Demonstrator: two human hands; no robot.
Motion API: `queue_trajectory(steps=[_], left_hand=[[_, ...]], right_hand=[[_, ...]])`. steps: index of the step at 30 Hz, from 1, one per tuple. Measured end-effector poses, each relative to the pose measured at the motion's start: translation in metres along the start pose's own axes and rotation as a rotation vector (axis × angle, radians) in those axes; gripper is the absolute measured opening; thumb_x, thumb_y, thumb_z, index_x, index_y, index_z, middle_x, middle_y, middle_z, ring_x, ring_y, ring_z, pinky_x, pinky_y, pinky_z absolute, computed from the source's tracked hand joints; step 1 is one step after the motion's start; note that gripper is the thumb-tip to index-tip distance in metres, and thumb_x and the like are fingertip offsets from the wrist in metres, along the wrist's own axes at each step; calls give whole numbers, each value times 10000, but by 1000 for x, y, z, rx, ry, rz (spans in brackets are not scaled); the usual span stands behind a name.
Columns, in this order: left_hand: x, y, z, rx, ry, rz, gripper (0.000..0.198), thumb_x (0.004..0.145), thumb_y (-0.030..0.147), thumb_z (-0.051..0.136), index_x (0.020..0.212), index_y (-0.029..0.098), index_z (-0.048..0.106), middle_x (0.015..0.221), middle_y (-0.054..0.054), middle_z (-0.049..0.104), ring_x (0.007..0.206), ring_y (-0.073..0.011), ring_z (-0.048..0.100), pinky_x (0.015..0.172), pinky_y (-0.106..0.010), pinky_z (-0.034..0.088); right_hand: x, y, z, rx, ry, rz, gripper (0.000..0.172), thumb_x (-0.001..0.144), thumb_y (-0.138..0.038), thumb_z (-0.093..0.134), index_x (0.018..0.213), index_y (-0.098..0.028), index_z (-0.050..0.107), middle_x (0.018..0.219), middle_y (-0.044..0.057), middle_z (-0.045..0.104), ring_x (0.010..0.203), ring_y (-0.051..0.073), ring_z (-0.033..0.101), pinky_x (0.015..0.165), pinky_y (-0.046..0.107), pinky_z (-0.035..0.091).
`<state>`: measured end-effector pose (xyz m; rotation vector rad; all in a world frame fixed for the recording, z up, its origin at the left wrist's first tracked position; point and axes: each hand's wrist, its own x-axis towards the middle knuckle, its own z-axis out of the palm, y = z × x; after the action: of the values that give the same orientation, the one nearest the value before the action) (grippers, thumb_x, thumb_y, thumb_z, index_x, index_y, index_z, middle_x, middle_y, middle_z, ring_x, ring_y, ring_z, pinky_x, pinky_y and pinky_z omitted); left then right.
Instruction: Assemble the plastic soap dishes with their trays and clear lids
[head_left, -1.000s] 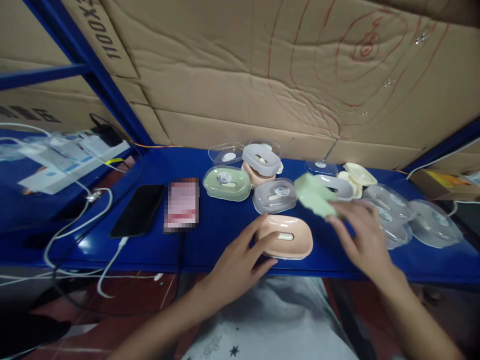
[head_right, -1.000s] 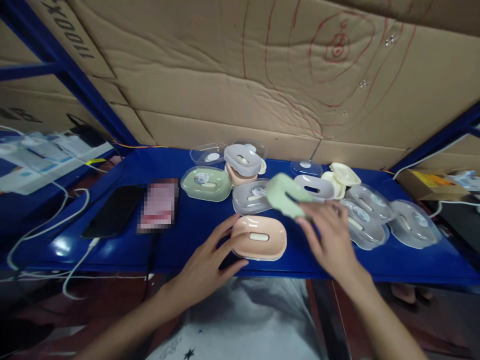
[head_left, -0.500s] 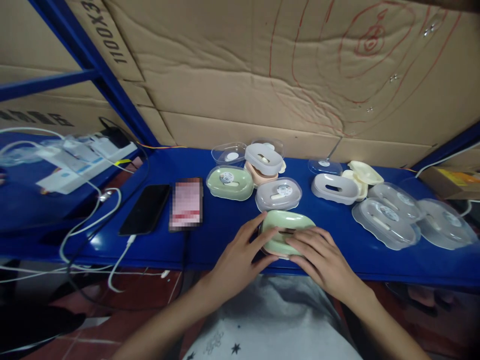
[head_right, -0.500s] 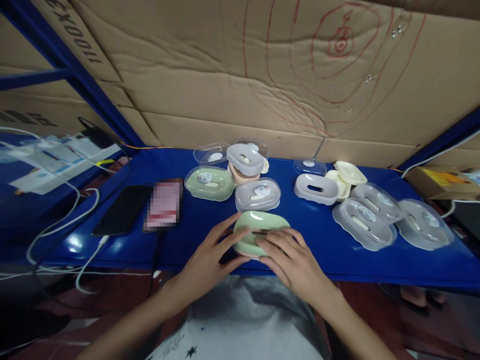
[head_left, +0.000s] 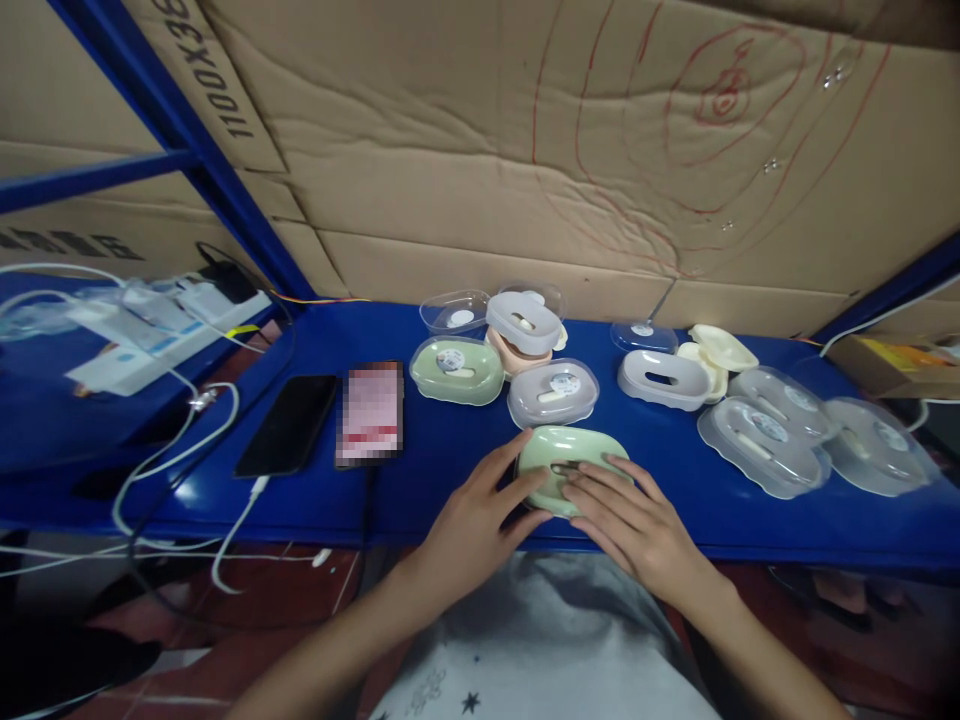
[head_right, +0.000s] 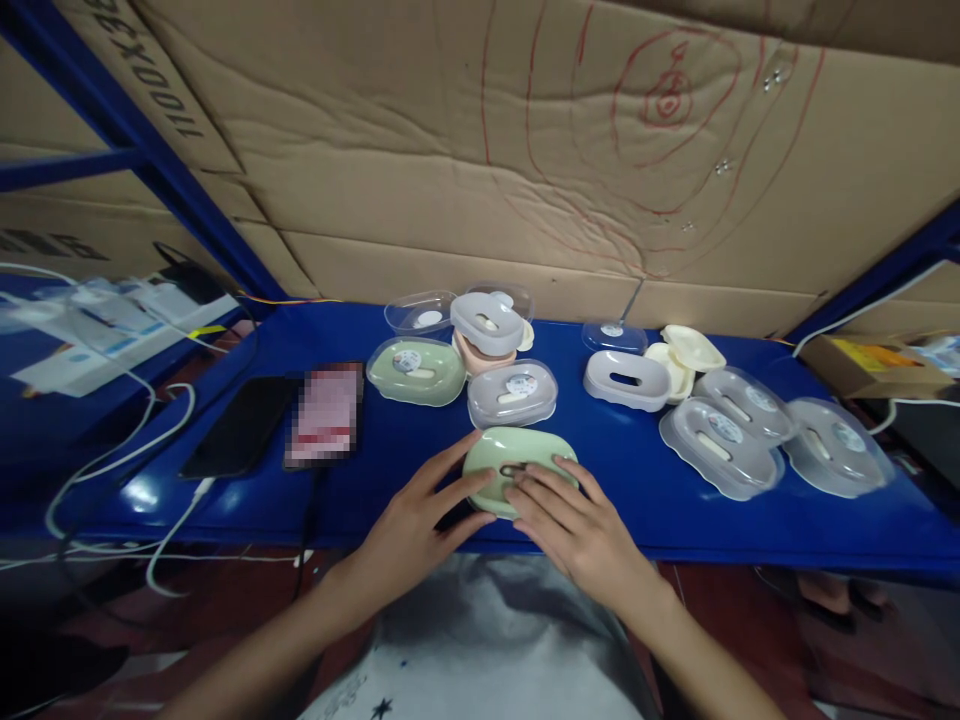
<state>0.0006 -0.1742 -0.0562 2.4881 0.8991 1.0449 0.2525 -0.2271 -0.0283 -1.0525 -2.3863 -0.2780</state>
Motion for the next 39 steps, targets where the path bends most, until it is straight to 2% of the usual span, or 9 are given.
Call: queue_trajectory(steps=[3, 9, 13, 16, 19, 27, 31, 37, 39], left_hand=[[0, -1, 0, 11, -3, 3, 349, 1006, 317, 716, 1340, 250, 638, 1618, -151, 518, 1419, -325, 608, 1102, -540, 602], [-1, 0, 0, 6, -25, 4, 357, 1021, 315, 695, 1367, 265, 623, 1628, -140, 512, 1431, -317, 601, 1109, -534, 598], [-1, 2, -1, -16, -63, -27, 435, 1022, 316, 697, 1437, 297, 568, 1662, -130, 469, 1473, -317, 561, 1143, -540, 569], [-1, 0, -1, -72, -112, -101, 668, 994, 343, 741, 1575, 331, 411, 1695, -145, 417, 1519, -335, 507, 1176, -561, 535], [-1, -3, -2, -171, -149, -162, 885, 941, 369, 808, 1638, 335, 265, 1675, -163, 439, 1531, -347, 488, 1216, -599, 483], [2, -4, -5, -303, -123, -183, 719, 915, 387, 835, 1499, 319, 422, 1566, -131, 532, 1470, -323, 538, 1209, -583, 482], [3, -2, -7, -309, -159, -178, 853, 892, 419, 856, 1577, 334, 356, 1563, -148, 523, 1457, -341, 548, 1191, -580, 503], [1, -1, -6, -233, -132, -151, 1040, 914, 308, 830, 1693, 338, 142, 1685, -163, 409, 1543, -360, 458, 1246, -604, 446], [1, -1, -5, -188, -165, -120, 921, 938, 272, 795, 1673, 345, 244, 1691, -141, 408, 1548, -349, 453, 1245, -585, 455]], right_hand=[[0, -1, -1, -6, -17, -4, 358, 1041, -201, 650, 1397, -162, 662, 1372, 66, 747, 1351, 219, 646, 1236, 473, 433], [-8, -3, -2, 25, -79, 47, 499, 1039, -155, 626, 1531, -212, 560, 1433, 74, 711, 1416, 228, 602, 1322, 599, 279], [-12, 0, 1, 132, -34, 84, 516, 1031, -175, 646, 1530, -267, 556, 1390, 60, 738, 1334, 225, 665, 1299, 622, 307], [-12, 3, 2, 186, -12, 104, 505, 1026, -204, 664, 1511, -308, 568, 1359, 43, 755, 1274, 226, 702, 1278, 633, 326], [-12, 3, 1, 226, -8, 110, 482, 1022, -213, 675, 1486, -307, 584, 1340, 45, 763, 1253, 232, 710, 1264, 629, 337], [-8, 6, -4, 275, 52, 121, 383, 1005, -203, 698, 1375, -283, 640, 1258, 48, 786, 1174, 233, 737, 1236, 615, 387], [-1, 13, -7, 307, 110, 195, 324, 1014, -241, 676, 1335, -287, 660, 1194, 60, 801, 1140, 262, 750, 1100, 545, 539], [7, 30, -29, 271, 157, 136, 384, 983, -219, 707, 1354, -302, 656, 1177, 57, 801, 1043, 265, 761, 1040, 525, 552], [13, 49, -41, 166, 242, 204, 355, 972, -253, 718, 1319, -321, 684, 1179, 66, 797, 1059, 288, 752, 1002, 520, 560]])
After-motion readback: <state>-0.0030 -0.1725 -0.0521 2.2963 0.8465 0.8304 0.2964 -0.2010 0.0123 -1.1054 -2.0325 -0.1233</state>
